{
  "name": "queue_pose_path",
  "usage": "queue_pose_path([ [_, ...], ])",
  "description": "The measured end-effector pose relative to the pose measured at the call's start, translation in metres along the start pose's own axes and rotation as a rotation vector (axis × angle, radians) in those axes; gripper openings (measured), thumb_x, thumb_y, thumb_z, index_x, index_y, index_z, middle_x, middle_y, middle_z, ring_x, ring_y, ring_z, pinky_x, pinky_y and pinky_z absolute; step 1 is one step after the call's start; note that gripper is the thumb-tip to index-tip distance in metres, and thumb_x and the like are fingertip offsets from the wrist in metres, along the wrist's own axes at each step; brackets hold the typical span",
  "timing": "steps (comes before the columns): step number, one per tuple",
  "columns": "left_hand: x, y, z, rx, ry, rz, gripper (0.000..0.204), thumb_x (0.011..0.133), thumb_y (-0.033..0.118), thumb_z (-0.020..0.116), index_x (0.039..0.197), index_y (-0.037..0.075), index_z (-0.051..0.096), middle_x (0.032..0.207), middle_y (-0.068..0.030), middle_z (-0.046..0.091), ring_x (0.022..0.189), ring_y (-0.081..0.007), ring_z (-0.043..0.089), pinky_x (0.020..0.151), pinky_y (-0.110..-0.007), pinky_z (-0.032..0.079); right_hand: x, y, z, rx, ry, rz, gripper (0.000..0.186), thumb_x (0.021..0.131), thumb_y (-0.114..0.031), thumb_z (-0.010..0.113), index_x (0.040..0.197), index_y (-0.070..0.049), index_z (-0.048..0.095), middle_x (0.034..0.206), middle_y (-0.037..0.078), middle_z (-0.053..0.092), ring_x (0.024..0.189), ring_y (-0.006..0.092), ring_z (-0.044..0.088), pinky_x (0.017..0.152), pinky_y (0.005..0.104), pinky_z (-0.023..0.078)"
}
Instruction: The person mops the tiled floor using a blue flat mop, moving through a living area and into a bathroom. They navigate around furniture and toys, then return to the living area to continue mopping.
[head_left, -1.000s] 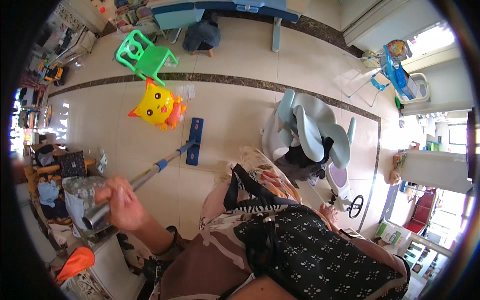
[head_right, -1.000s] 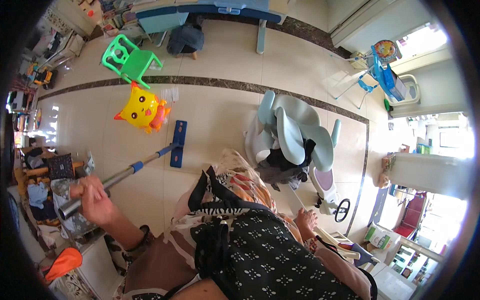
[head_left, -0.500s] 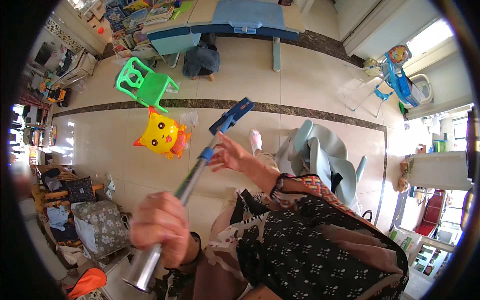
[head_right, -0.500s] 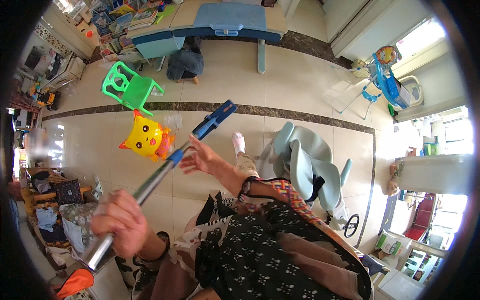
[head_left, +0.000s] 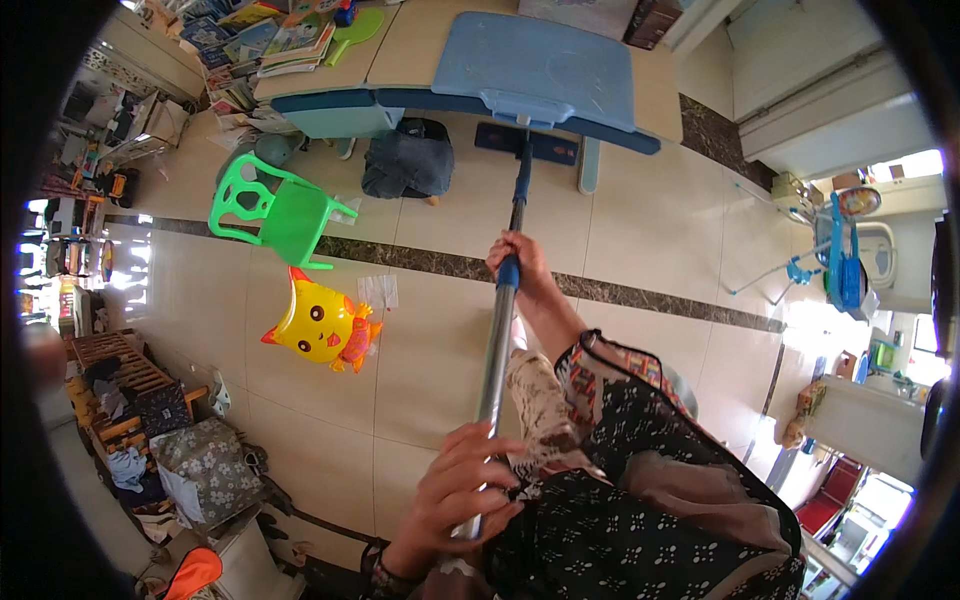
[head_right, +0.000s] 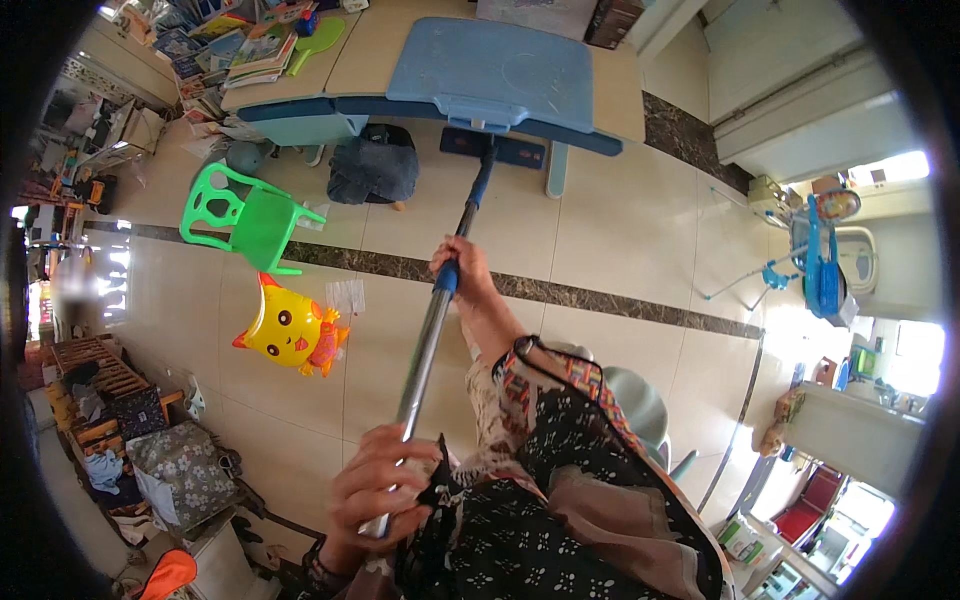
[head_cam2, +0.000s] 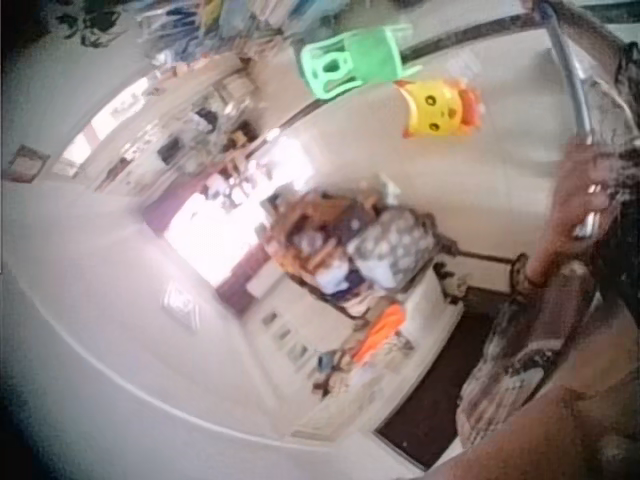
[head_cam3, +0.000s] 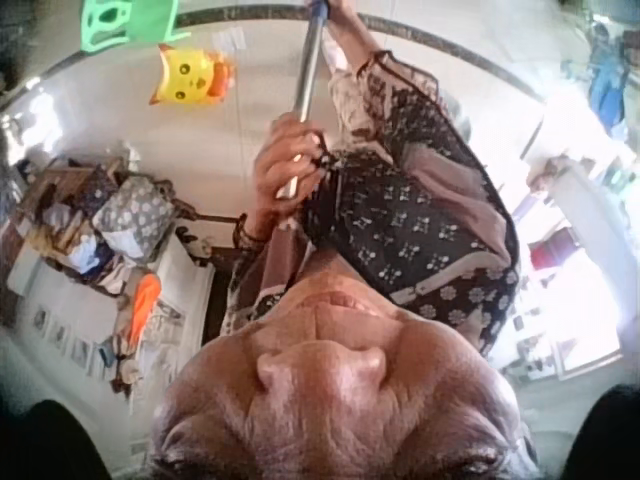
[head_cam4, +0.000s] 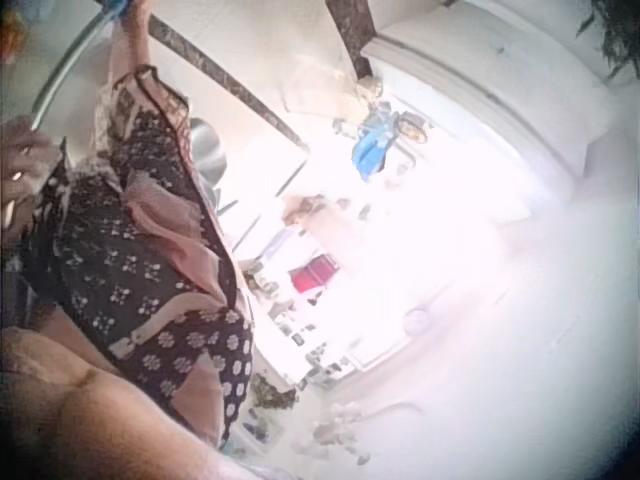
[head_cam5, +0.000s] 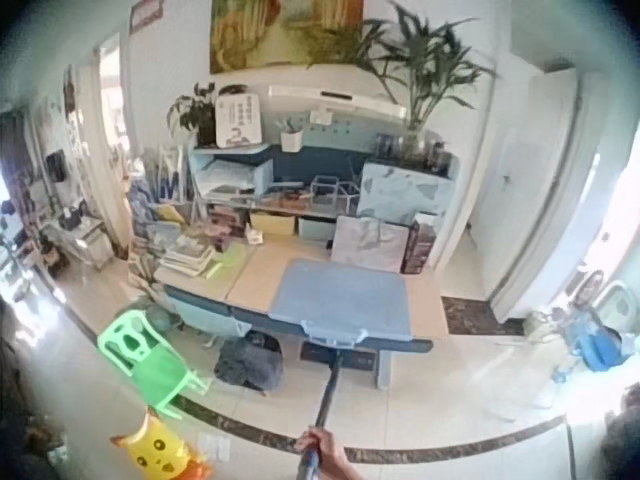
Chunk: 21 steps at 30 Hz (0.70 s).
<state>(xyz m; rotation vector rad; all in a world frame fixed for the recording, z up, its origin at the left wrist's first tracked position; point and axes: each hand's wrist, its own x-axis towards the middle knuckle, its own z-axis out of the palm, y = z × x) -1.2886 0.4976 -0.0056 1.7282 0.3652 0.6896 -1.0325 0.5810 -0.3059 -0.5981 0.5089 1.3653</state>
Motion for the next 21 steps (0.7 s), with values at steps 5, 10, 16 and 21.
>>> queue_pose_path([
  [5,0.098,-0.155,0.024,0.034,-0.002,0.033,0.028,0.075,0.005,0.079,0.085,0.008,0.053,0.119,-0.0128,0.066,0.123,-0.0436,0.057,0.107,-0.061,0.035,0.16,-0.087,0.007,-0.087,-0.08,0.05,0.014,0.09,-0.006,0.061,0.086,-0.001,0.048,0.072,0.006,0.052,0.058,0.0142,0.053,0.054,0.0265,0.047],
  [10,0.157,-0.285,0.014,0.15,-0.081,0.027,0.028,0.068,0.006,0.077,0.085,0.008,0.055,0.13,-0.0124,0.059,0.137,-0.0413,0.044,0.113,-0.062,0.03,0.288,-0.128,0.002,-0.098,-0.011,0.009,0.016,0.086,-0.006,0.064,0.087,0.002,0.05,0.076,0.014,0.059,0.062,0.0204,0.062,0.061,0.032,0.056],
  [16,0.147,-0.387,-0.014,0.321,0.045,-0.04,0.021,0.071,0.001,0.076,0.078,0.006,0.057,0.119,-0.0105,0.062,0.136,-0.0408,0.045,0.113,-0.057,0.033,0.357,-0.108,0.012,-0.991,0.134,-0.212,0.038,0.083,-0.003,0.06,0.117,-0.005,0.042,0.074,0.017,0.058,0.053,0.0276,0.06,0.045,0.0414,0.053],
  [21,0.121,-0.368,0.001,0.023,0.373,-0.071,0.023,0.072,-0.005,0.077,0.077,0.002,0.056,0.106,-0.0103,0.063,0.129,-0.0376,0.052,0.101,-0.049,0.046,0.367,-0.097,0.022,-1.55,0.328,-0.122,0.056,0.081,-0.002,0.056,0.131,-0.014,0.032,0.08,0.02,0.061,0.056,0.0315,0.065,0.047,0.0457,0.055],
])
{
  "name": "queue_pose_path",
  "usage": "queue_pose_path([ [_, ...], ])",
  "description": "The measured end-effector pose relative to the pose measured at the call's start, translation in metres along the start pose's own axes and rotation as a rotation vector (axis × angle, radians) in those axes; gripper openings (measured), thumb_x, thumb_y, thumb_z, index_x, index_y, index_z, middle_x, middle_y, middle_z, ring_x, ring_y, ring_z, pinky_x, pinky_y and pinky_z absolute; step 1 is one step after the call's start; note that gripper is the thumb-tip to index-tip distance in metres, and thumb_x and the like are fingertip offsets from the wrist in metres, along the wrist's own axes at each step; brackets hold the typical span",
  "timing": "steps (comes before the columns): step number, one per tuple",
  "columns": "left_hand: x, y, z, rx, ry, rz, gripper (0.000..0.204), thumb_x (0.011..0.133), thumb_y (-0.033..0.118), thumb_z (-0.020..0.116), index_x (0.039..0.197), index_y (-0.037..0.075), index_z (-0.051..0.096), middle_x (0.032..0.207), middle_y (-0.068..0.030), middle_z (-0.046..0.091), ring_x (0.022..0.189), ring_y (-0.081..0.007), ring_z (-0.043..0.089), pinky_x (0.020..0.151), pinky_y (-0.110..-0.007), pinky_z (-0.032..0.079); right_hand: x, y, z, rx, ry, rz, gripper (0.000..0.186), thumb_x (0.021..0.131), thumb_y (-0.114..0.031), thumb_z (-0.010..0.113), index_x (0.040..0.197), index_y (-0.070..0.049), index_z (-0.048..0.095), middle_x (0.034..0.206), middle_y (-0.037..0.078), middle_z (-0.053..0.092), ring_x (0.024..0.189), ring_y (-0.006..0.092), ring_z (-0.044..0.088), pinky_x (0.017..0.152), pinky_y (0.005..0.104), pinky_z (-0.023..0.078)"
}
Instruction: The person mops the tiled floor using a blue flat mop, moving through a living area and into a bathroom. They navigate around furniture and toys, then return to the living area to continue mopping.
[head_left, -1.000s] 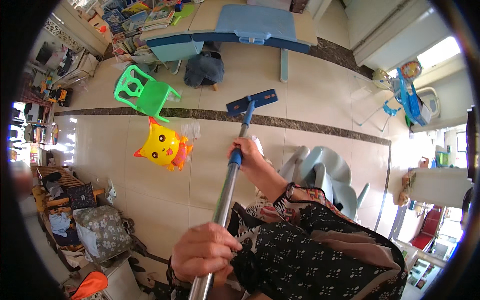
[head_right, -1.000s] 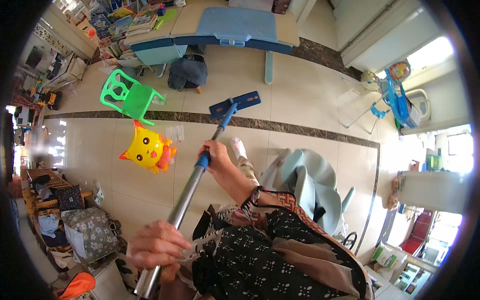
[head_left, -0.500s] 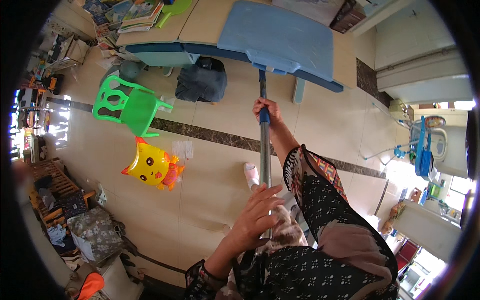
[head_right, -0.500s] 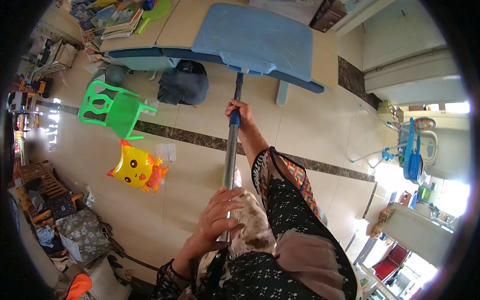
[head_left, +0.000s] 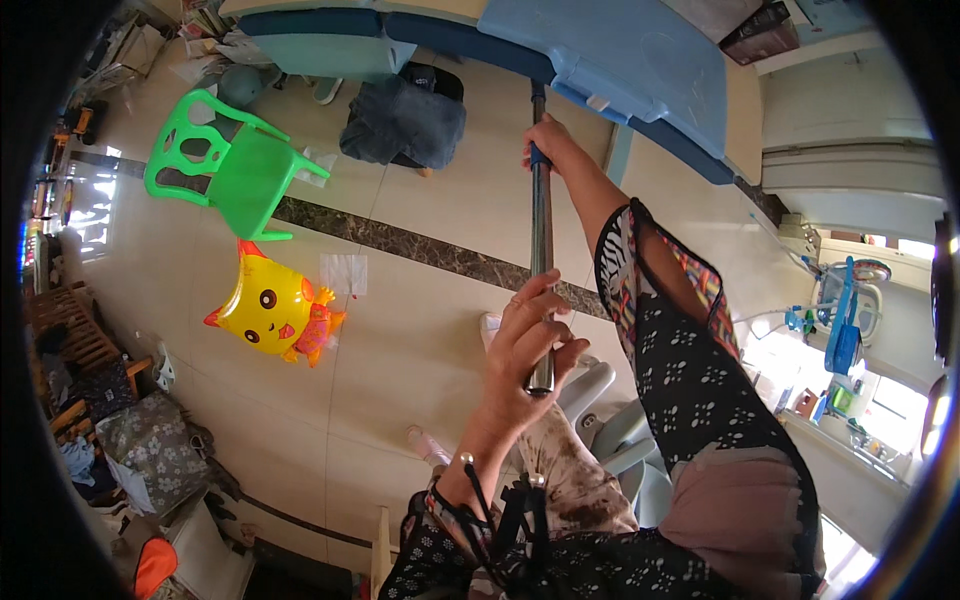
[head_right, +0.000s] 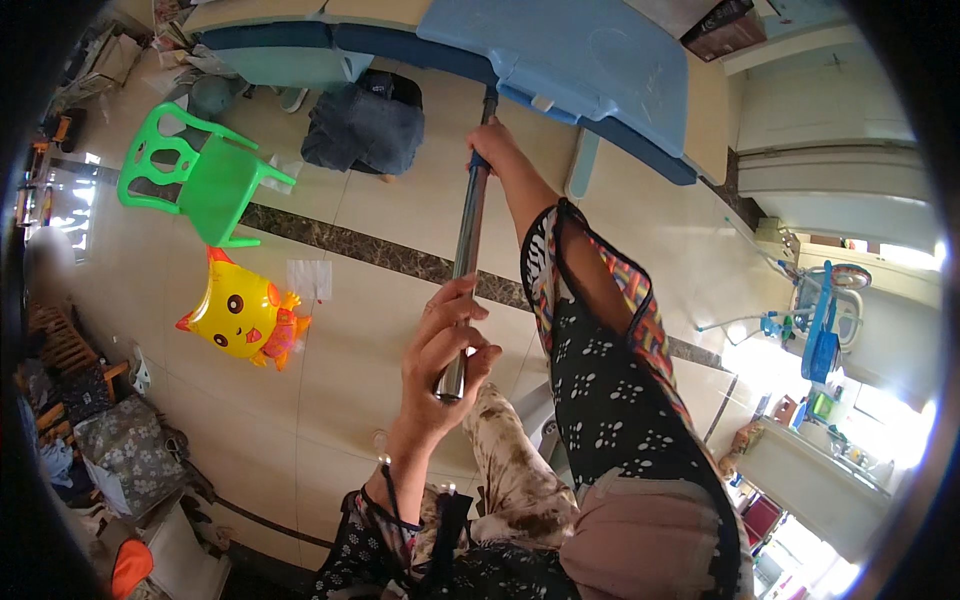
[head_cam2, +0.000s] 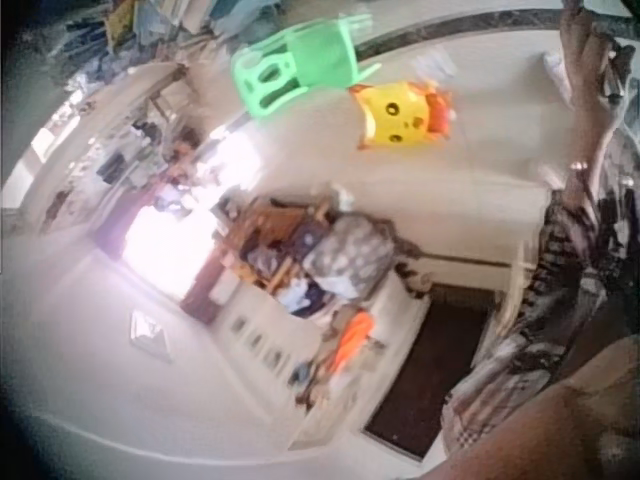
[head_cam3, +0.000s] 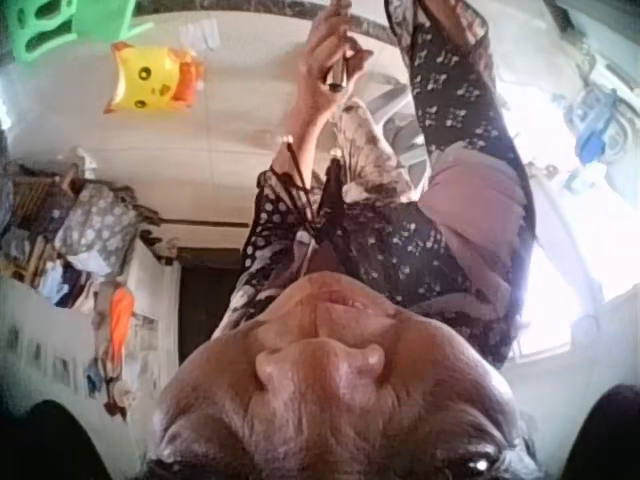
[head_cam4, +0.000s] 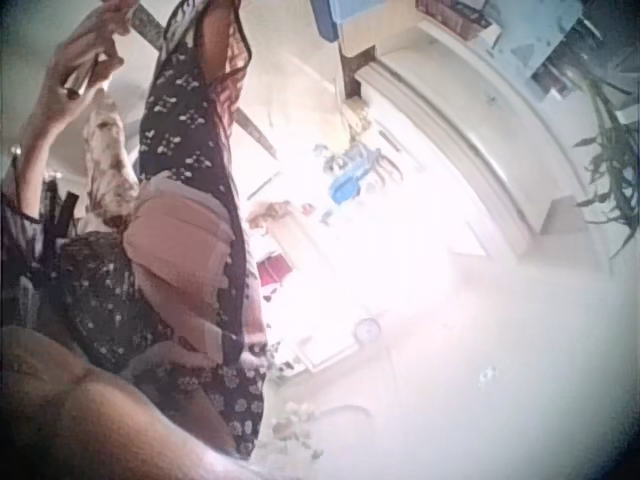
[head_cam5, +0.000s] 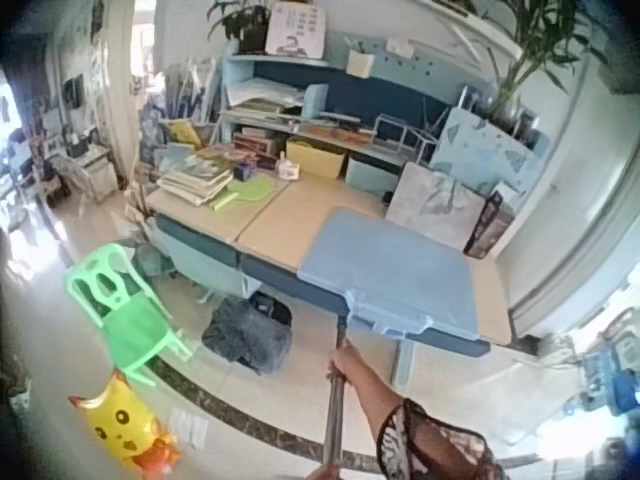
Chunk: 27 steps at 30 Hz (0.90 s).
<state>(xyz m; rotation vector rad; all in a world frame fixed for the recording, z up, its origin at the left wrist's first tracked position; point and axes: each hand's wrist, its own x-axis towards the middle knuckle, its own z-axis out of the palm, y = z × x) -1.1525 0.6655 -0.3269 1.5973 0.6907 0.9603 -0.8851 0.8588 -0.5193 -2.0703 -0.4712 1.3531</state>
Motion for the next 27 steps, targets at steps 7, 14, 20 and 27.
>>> queue_pose_path([
  [7,-0.127,0.102,-0.061,-0.021,0.036,-0.024,0.02,0.073,-0.007,0.074,0.08,0.001,0.057,0.097,-0.0124,0.063,0.114,-0.0416,0.061,0.089,-0.046,0.051,-0.084,0.079,0.064,-0.289,-0.023,0.217,0.104,0.083,-0.007,0.059,0.155,-0.032,-0.011,0.081,0.016,0.066,0.057,0.0291,0.067,0.049,0.0493,0.054],
  [14,-0.24,0.24,-0.115,0.18,-0.005,0.045,0.016,0.076,0.002,0.07,0.075,0.007,0.055,0.085,-0.008,0.066,0.098,-0.0334,0.069,0.084,-0.045,0.045,-0.264,0.126,0.126,-0.886,-0.123,0.12,0.086,0.088,-0.013,0.054,0.153,0.006,0.002,0.093,0.027,0.069,0.07,0.0345,0.071,0.047,0.0477,0.056],
  [20,-0.267,0.365,-0.168,0.268,-0.06,0.017,0.02,0.074,0.001,0.072,0.079,0.01,0.054,0.083,-0.0064,0.069,0.097,-0.0284,0.071,0.081,-0.045,0.043,-0.368,0.187,0.151,-0.843,-0.143,0.026,0.026,0.088,-0.02,0.059,0.105,-0.001,0.053,0.059,0.012,0.055,0.042,0.0265,0.052,0.04,0.043,0.046],
  [27,-0.213,0.45,-0.154,0.155,0.188,0.173,0.022,0.078,0.012,0.074,0.071,0.005,0.054,0.07,-0.0085,0.066,0.067,-0.0294,0.069,0.066,-0.033,0.048,-0.503,0.153,0.137,0.307,-0.242,0.07,0.018,0.084,-0.013,0.064,0.079,-0.011,0.047,0.056,0.005,0.048,0.048,0.0181,0.053,0.042,0.0355,0.042],
])
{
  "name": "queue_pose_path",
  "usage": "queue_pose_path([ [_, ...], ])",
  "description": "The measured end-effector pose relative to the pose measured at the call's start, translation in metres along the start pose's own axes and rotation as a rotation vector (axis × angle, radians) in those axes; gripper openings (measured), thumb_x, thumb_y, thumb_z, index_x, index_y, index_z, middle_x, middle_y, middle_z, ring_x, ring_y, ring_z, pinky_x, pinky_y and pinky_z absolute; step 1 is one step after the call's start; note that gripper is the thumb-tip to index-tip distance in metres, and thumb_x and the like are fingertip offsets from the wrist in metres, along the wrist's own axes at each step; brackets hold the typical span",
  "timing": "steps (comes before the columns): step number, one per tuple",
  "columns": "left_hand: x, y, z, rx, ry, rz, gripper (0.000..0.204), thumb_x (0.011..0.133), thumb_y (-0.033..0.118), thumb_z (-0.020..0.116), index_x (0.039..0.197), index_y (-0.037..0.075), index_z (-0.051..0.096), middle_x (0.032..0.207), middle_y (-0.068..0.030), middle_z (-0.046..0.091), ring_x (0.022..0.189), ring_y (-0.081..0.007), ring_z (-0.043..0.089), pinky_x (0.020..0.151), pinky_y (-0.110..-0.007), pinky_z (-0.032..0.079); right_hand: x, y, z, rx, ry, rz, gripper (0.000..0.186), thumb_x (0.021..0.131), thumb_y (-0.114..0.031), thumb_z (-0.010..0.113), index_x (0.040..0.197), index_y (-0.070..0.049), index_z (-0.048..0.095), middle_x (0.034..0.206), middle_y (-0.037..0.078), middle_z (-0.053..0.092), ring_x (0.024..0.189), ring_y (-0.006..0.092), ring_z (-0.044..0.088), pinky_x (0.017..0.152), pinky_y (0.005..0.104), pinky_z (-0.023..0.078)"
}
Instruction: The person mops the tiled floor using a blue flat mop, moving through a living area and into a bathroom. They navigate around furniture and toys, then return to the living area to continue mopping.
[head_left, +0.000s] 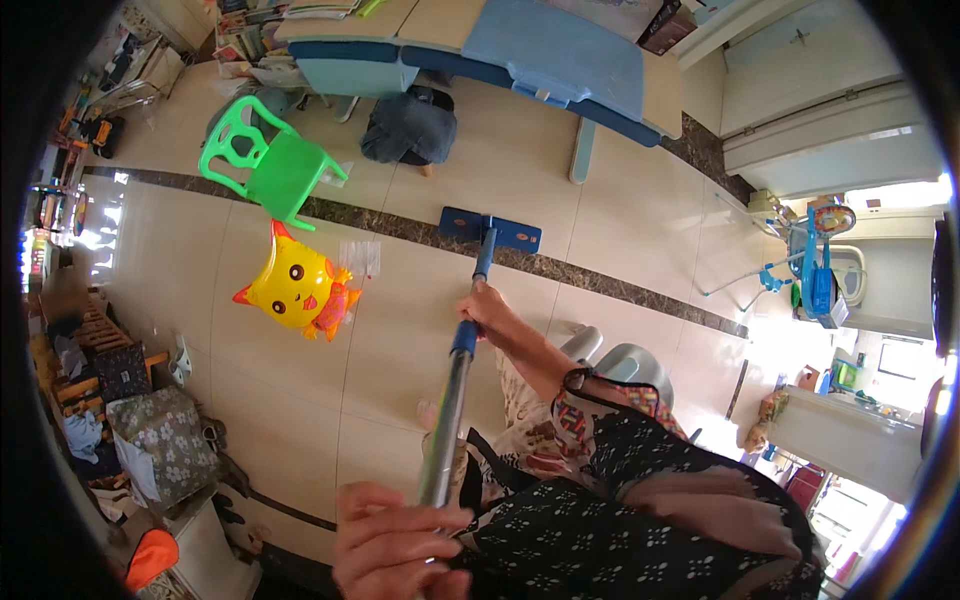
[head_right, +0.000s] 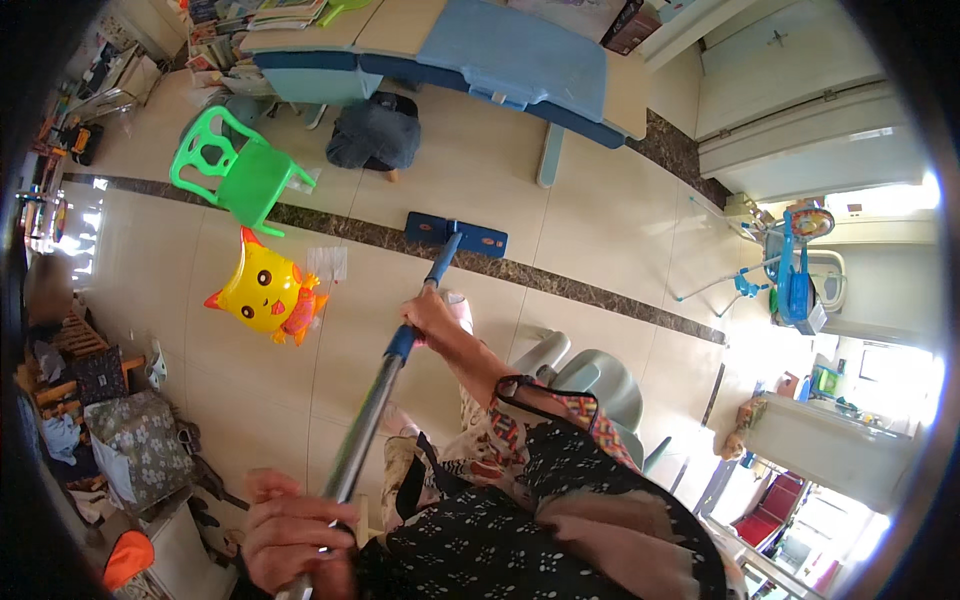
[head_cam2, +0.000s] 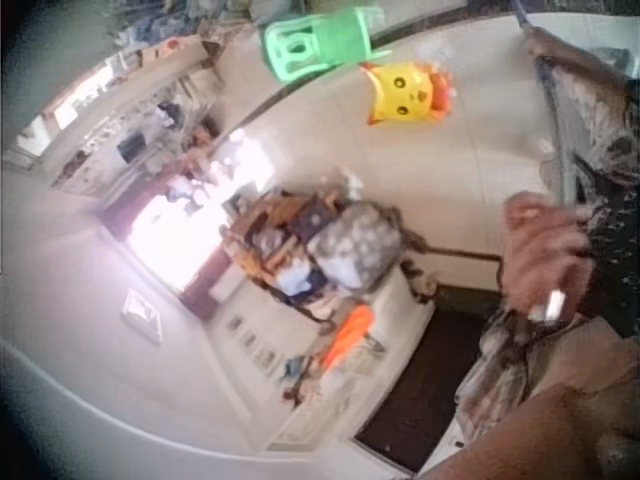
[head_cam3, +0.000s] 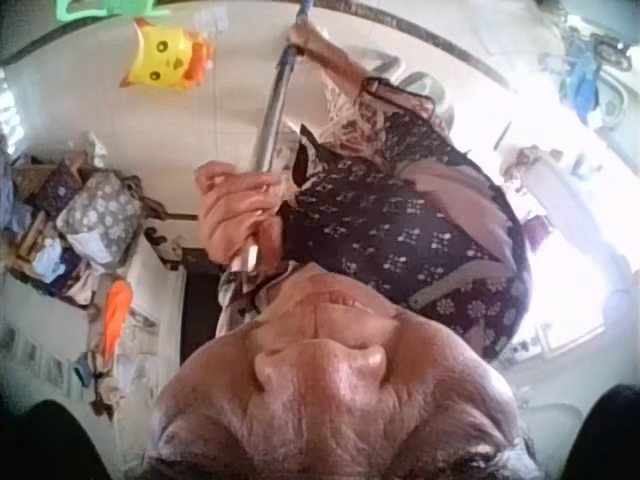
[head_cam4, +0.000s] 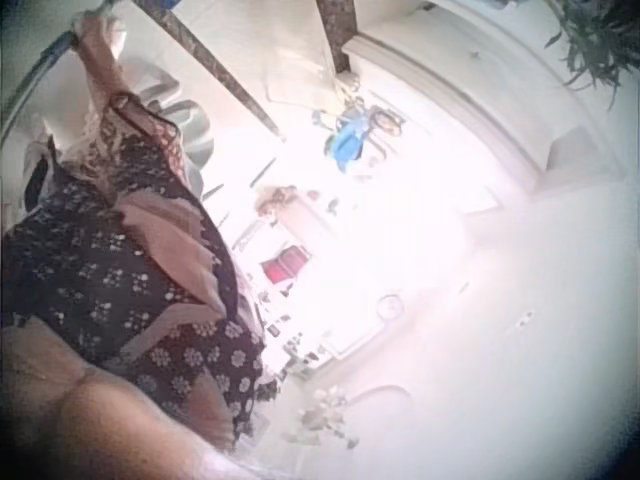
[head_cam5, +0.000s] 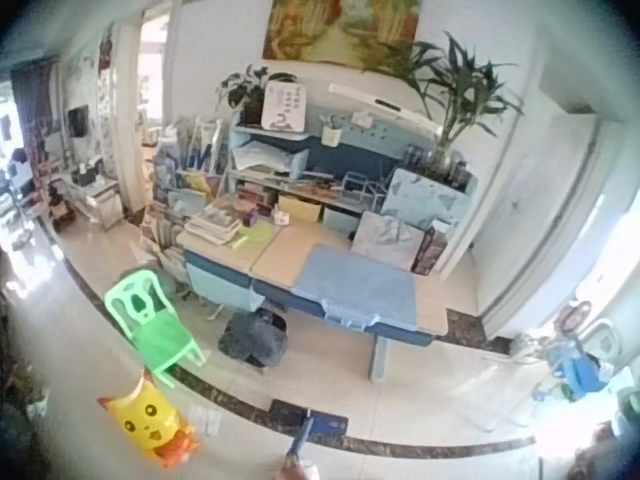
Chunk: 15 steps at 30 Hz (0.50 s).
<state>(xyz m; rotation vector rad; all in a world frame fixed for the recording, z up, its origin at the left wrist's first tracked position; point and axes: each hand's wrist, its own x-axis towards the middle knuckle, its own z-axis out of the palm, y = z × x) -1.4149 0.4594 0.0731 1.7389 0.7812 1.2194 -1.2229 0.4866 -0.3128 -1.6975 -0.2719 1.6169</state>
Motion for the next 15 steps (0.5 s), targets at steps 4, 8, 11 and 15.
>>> queue_pose_path([
  [4,0.027,-0.044,0.004,-0.111,-0.36,0.134,0.021,0.077,0.011,0.075,0.077,0.006,0.055,0.073,-0.008,0.068,0.075,-0.0266,0.073,0.066,-0.036,0.049,0.015,-0.035,-0.03,-0.1,0.136,-0.067,0.045,0.075,-0.007,0.068,0.109,0.0,0.04,0.064,0.008,0.056,0.046,0.0189,0.055,0.041,0.0332,0.046],
  [8,0.041,-0.078,0.075,0.044,-0.281,-0.157,0.018,0.079,0.013,0.073,0.073,0.007,0.057,0.081,-0.0101,0.071,0.078,-0.0287,0.073,0.07,-0.04,0.052,0.101,-0.093,-0.093,-0.324,0.313,-0.27,0.04,0.073,-0.01,0.067,0.106,-0.001,0.046,0.069,0.012,0.06,0.056,0.0207,0.06,0.047,0.0371,0.047],
  [11,0.028,-0.182,0.139,-0.01,-0.248,-0.106,0.018,0.083,0.015,0.074,0.08,0.01,0.057,0.09,-0.0072,0.071,0.09,-0.0298,0.072,0.083,-0.048,0.048,0.23,-0.122,-0.179,-0.231,0.323,-0.345,0.036,0.073,-0.008,0.065,0.104,-0.002,0.048,0.068,0.012,0.056,0.06,0.0222,0.062,0.049,0.038,0.048],
  [15,0.054,-0.307,0.25,-0.121,-0.331,-0.077,0.03,0.071,0.009,0.084,0.086,0.007,0.058,0.106,-0.0136,0.068,0.112,-0.038,0.065,0.099,-0.059,0.044,0.326,-0.188,-0.258,0.004,0.253,-0.246,0.03,0.081,0.001,0.061,0.106,-0.003,0.045,0.068,0.013,0.056,0.052,0.0254,0.061,0.046,0.0419,0.055],
])
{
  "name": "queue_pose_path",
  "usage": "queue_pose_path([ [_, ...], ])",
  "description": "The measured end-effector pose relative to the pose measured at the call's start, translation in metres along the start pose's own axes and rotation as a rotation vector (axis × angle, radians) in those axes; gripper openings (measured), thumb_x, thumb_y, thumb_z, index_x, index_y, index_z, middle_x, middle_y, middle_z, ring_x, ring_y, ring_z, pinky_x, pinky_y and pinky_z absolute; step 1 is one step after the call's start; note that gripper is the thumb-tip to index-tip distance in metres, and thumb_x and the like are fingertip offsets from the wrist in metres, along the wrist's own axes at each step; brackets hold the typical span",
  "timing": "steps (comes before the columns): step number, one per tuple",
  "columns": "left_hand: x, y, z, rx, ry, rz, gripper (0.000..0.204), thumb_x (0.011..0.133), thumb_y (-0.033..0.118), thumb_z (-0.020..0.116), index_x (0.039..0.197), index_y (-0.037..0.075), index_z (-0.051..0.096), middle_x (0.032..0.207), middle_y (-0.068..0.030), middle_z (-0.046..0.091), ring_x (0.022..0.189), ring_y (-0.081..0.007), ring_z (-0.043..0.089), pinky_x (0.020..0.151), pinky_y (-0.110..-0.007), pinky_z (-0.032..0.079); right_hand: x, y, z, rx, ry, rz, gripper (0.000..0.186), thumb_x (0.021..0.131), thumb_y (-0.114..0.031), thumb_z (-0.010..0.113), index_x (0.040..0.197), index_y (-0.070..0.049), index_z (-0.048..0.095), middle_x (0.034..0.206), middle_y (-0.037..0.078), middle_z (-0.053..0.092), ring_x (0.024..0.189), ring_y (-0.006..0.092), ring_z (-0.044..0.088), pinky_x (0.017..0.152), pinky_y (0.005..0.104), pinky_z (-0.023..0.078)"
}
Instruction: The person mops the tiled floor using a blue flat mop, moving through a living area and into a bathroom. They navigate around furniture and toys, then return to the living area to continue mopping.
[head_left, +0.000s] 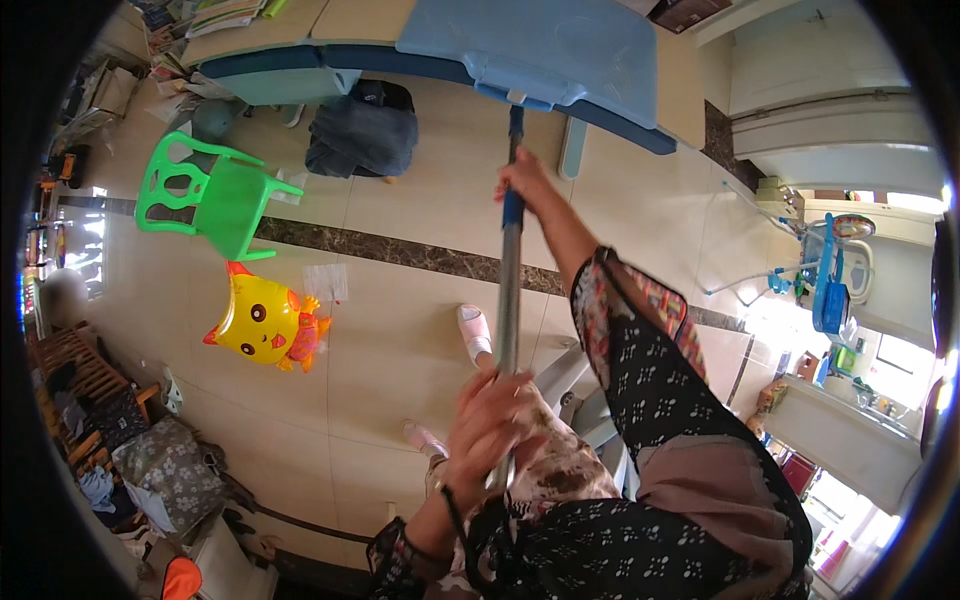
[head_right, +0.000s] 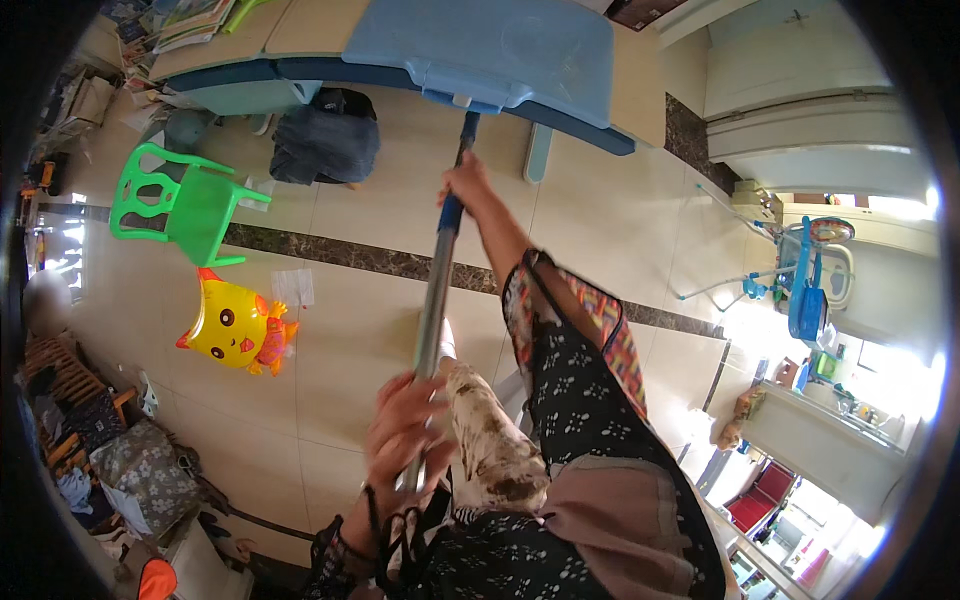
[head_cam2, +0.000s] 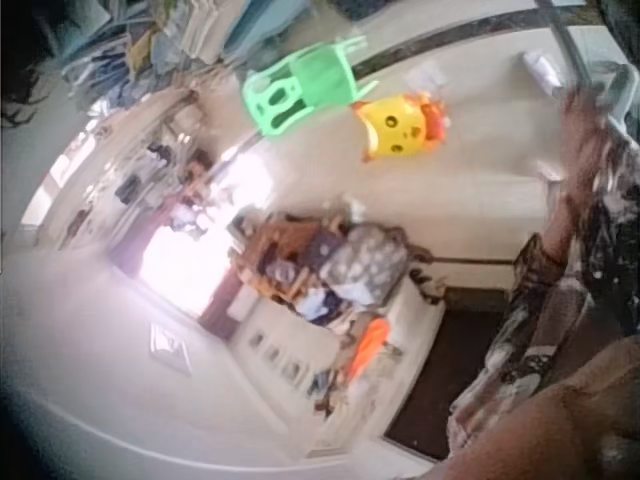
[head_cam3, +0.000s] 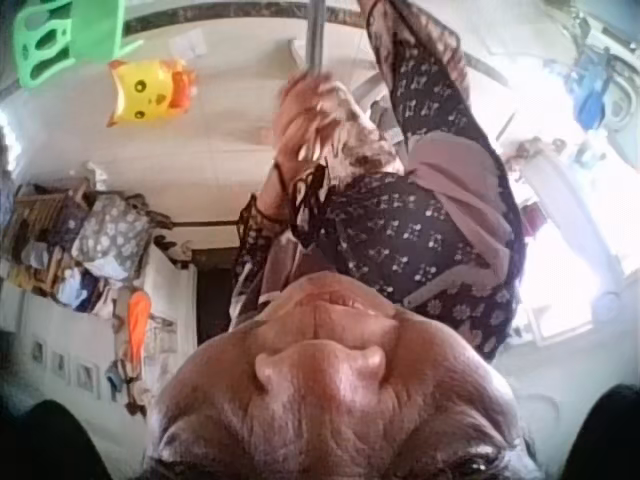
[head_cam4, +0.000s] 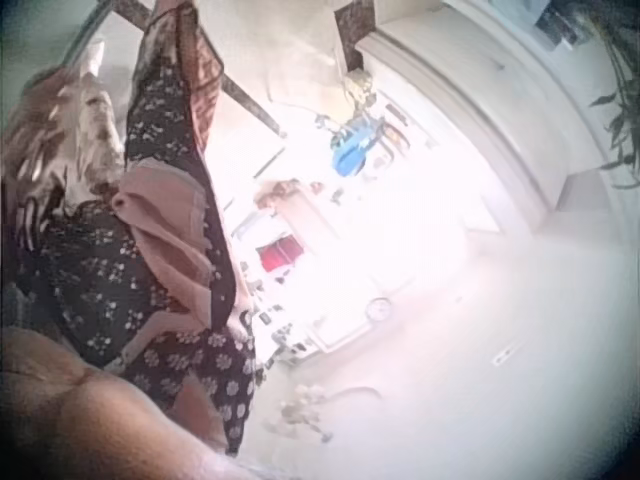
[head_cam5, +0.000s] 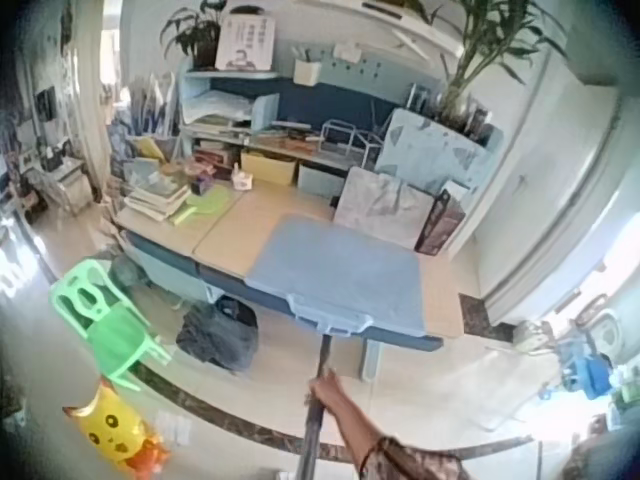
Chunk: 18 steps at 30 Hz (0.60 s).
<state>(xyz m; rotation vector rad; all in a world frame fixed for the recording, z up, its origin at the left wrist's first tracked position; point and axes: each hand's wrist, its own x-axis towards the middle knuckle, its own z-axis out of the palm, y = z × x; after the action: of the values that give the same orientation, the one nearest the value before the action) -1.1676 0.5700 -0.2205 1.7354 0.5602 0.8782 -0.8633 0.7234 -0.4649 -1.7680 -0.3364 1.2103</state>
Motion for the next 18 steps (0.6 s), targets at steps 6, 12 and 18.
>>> queue_pose_path([
  [6,0.049,-0.115,0.072,0.058,-0.188,0.057,0.032,0.069,0.007,0.084,0.083,0.002,0.056,0.112,-0.0156,0.064,0.125,-0.0399,0.056,0.102,-0.056,0.046,0.128,0.02,-0.063,-0.576,0.187,0.084,0.048,0.092,-0.01,0.056,0.138,-0.001,0.044,0.087,0.021,0.069,0.065,0.031,0.071,0.054,0.0433,0.058],
  [12,0.011,-0.101,0.066,0.066,-0.142,0.015,0.034,0.069,0.008,0.084,0.086,0.002,0.055,0.111,-0.0158,0.064,0.124,-0.0391,0.057,0.089,-0.043,0.055,0.103,0.041,-0.051,-0.872,0.157,0.017,0.046,0.092,-0.016,0.058,0.134,0.002,0.051,0.101,0.02,0.071,0.087,0.0307,0.072,0.07,0.0413,0.059],
  [18,-0.066,-0.021,0.013,0.086,-0.208,-0.029,0.035,0.066,0.004,0.085,0.085,0.003,0.055,0.11,-0.0145,0.065,0.122,-0.0403,0.059,0.089,-0.045,0.055,-0.005,0.091,-0.014,-1.141,0.044,-0.154,0.041,0.092,-0.018,0.053,0.128,0.001,0.054,0.107,0.026,0.067,0.1,0.0373,0.067,0.081,0.0459,0.056],
])
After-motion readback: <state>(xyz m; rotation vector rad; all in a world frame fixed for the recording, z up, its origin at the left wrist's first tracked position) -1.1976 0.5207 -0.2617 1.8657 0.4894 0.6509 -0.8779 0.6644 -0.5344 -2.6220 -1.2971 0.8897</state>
